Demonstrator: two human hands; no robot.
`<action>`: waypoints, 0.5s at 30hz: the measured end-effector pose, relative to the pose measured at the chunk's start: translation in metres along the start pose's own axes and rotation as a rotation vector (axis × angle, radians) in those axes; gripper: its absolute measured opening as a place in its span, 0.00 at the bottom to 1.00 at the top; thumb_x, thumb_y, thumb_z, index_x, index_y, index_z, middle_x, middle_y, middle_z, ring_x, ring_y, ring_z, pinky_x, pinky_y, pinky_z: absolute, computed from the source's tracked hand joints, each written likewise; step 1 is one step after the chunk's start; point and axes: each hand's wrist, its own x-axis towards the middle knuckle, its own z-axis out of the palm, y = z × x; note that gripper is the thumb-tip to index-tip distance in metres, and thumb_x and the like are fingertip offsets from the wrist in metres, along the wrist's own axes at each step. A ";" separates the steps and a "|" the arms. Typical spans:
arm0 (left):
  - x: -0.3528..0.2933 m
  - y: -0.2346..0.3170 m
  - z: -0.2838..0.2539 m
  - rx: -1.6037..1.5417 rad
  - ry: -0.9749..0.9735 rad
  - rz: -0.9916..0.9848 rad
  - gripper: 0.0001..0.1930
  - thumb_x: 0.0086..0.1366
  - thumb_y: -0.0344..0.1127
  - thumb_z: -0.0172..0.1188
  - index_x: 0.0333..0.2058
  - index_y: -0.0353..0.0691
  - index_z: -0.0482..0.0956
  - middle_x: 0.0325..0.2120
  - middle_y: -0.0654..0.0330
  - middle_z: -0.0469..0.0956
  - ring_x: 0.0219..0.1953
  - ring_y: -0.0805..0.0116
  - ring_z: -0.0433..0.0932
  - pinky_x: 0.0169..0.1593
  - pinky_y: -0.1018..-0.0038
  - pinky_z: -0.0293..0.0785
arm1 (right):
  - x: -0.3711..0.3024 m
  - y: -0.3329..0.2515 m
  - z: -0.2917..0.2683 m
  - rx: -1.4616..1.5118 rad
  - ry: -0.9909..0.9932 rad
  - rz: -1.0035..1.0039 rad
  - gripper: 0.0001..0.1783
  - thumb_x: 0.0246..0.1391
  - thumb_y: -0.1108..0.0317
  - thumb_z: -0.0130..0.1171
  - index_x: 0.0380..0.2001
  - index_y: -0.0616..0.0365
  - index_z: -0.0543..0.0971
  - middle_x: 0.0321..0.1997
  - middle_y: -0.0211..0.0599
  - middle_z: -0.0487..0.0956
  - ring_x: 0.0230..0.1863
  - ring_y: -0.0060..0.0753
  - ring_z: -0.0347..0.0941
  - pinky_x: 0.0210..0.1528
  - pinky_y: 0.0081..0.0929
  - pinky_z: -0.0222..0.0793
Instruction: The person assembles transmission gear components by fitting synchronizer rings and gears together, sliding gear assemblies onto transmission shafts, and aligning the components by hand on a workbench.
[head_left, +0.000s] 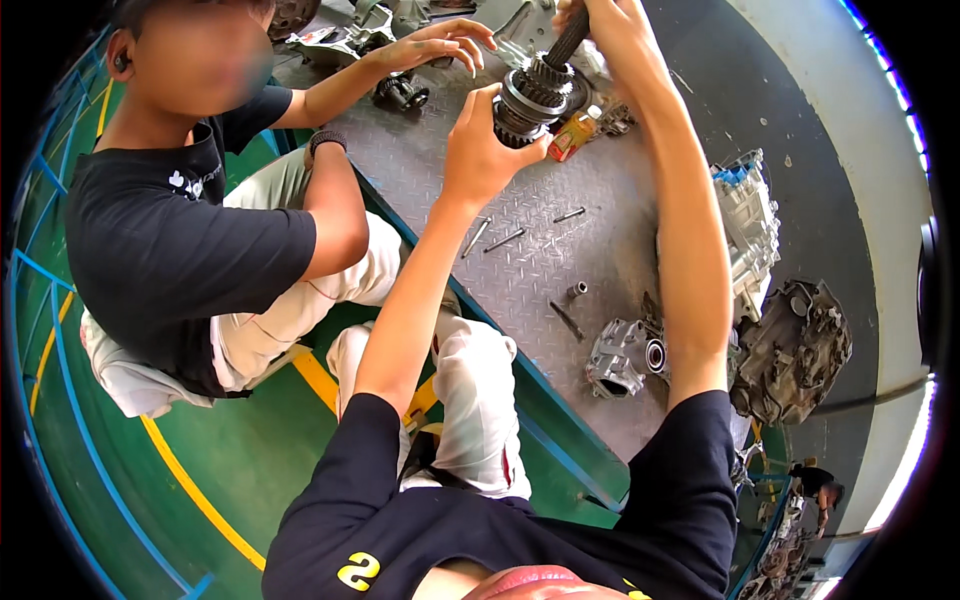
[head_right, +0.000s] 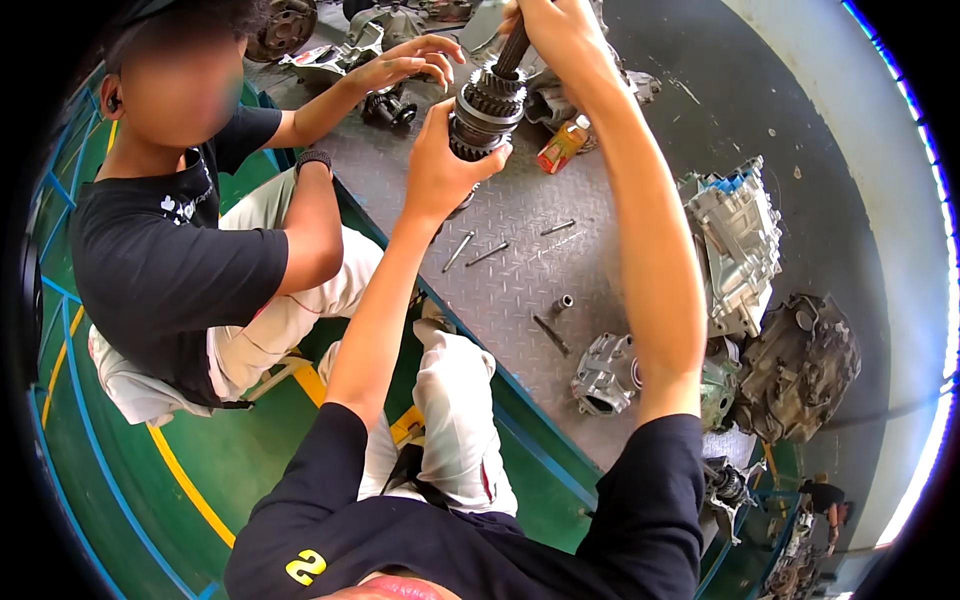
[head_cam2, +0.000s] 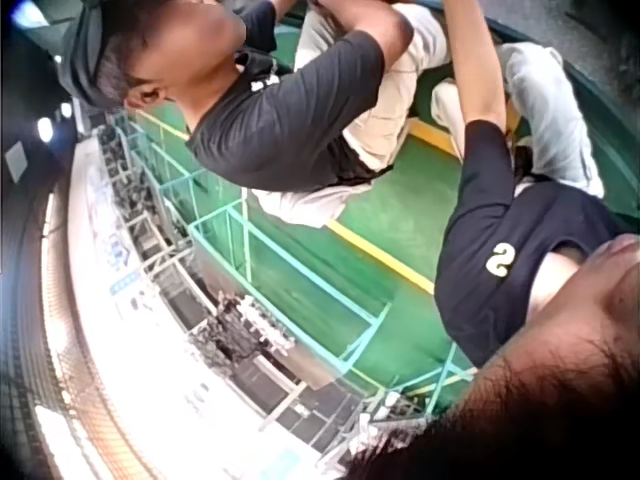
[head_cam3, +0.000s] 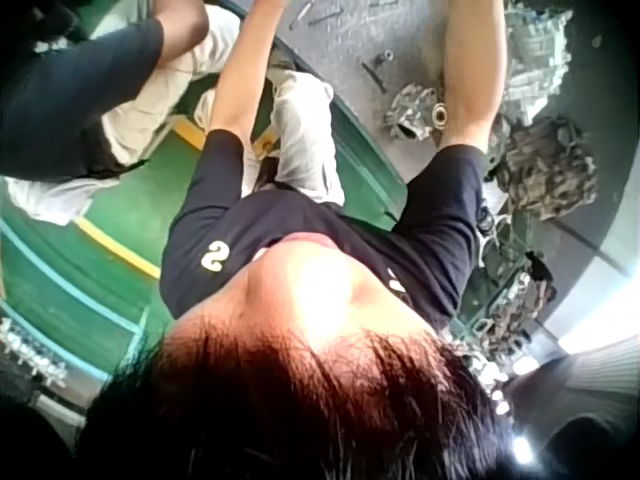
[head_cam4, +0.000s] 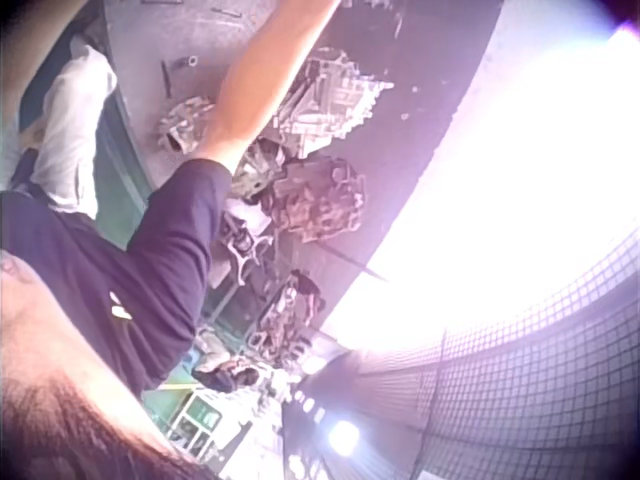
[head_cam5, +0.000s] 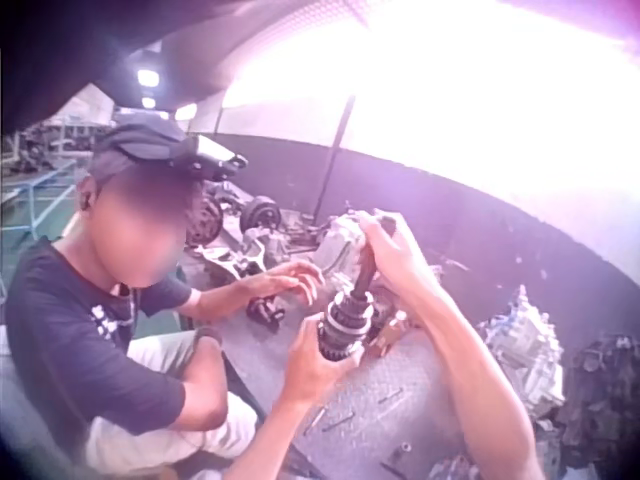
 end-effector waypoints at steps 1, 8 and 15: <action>-0.001 -0.002 -0.003 0.004 0.005 -0.001 0.36 0.48 0.40 0.75 0.53 0.33 0.69 0.41 0.51 0.78 0.43 0.61 0.79 0.51 0.66 0.73 | -0.017 -0.026 0.001 -0.258 0.095 0.009 0.25 0.64 0.52 0.56 0.51 0.63 0.70 0.40 0.41 0.77 0.40 0.38 0.75 0.46 0.40 0.72; 0.002 -0.017 -0.005 -0.053 0.041 0.087 0.31 0.49 0.39 0.75 0.50 0.35 0.71 0.37 0.55 0.80 0.40 0.65 0.80 0.46 0.69 0.75 | -0.045 -0.043 -0.002 -1.687 -0.694 -1.270 0.27 0.54 0.56 0.59 0.55 0.55 0.72 0.51 0.42 0.78 0.59 0.36 0.71 0.72 0.50 0.48; -0.029 -0.049 -0.014 -0.467 -0.061 -0.007 0.51 0.45 0.45 0.80 0.62 0.37 0.58 0.54 0.48 0.71 0.57 0.58 0.73 0.58 0.65 0.70 | -0.019 -0.039 0.011 -1.666 -1.015 -1.028 0.21 0.43 0.52 0.68 0.36 0.54 0.77 0.25 0.35 0.82 0.29 0.37 0.82 0.29 0.34 0.74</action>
